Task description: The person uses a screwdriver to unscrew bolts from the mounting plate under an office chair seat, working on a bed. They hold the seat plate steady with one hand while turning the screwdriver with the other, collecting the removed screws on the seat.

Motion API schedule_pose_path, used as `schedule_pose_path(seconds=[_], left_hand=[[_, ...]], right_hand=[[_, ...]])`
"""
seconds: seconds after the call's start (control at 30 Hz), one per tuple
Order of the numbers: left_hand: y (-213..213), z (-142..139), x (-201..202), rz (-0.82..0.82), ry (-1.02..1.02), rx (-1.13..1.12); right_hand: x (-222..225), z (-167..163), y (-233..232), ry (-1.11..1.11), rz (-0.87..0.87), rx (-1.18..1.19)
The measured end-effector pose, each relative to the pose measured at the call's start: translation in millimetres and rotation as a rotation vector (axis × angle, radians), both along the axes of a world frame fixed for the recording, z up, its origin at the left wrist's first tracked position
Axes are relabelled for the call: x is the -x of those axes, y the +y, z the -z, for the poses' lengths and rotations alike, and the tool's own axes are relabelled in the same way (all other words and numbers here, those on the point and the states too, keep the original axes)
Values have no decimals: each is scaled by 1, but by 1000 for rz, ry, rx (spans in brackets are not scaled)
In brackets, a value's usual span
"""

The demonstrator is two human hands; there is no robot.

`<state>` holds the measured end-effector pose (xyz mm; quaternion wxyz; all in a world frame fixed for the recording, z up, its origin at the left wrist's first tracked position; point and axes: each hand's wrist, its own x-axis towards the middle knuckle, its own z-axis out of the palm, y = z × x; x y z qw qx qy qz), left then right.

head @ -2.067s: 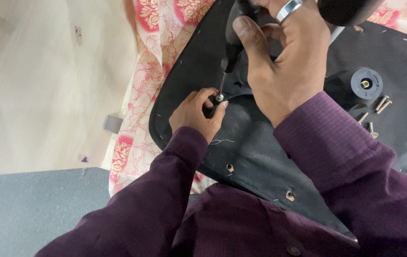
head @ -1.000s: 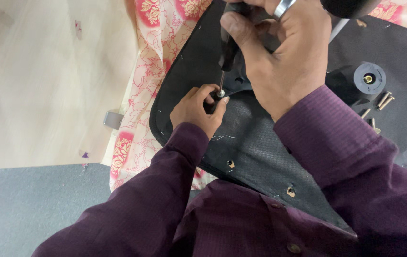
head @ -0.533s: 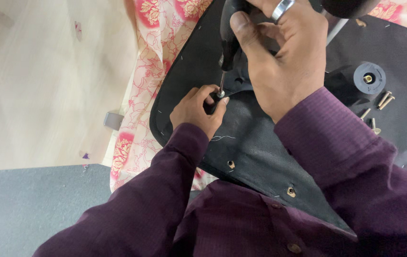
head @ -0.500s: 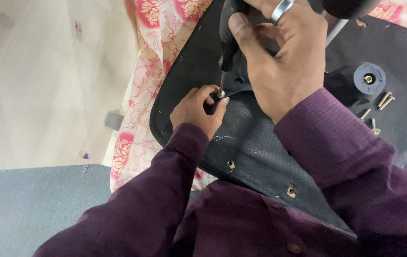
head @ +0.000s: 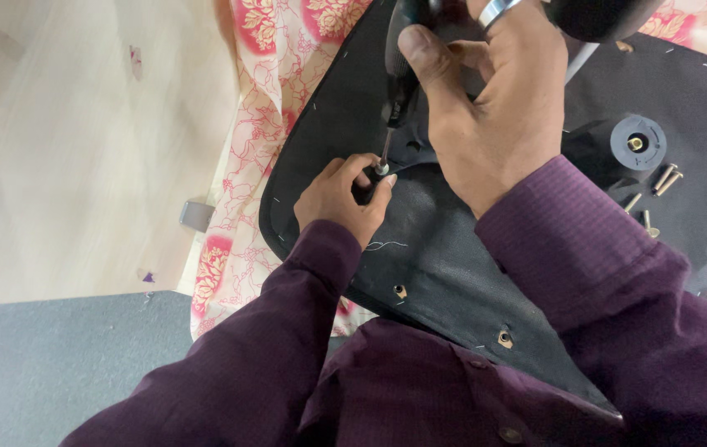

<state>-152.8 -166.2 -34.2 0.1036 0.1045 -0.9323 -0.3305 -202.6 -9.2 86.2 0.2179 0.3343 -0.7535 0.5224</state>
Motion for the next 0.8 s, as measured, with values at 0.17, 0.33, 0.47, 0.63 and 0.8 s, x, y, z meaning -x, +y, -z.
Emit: schedule_pose_path(seconds=[0.17,0.33,0.47,0.63,0.8], left_hand=[[-1,-1,0,2,-38,-10],[0,1,-1,4,-7,-3],[-1,1,-1,7,-1,0],[0,3,-1,-4,-5,2],[0,5,-1,2,25,7]], right_hand=[[0,-2,-1,-51,-26,30],[-6,-9,-5,10,-15,-17],[-7,-8,-4,-27,-64,3],[-4,0,-2,-46,-67,33],[-3,4,0,-73,-53,67]])
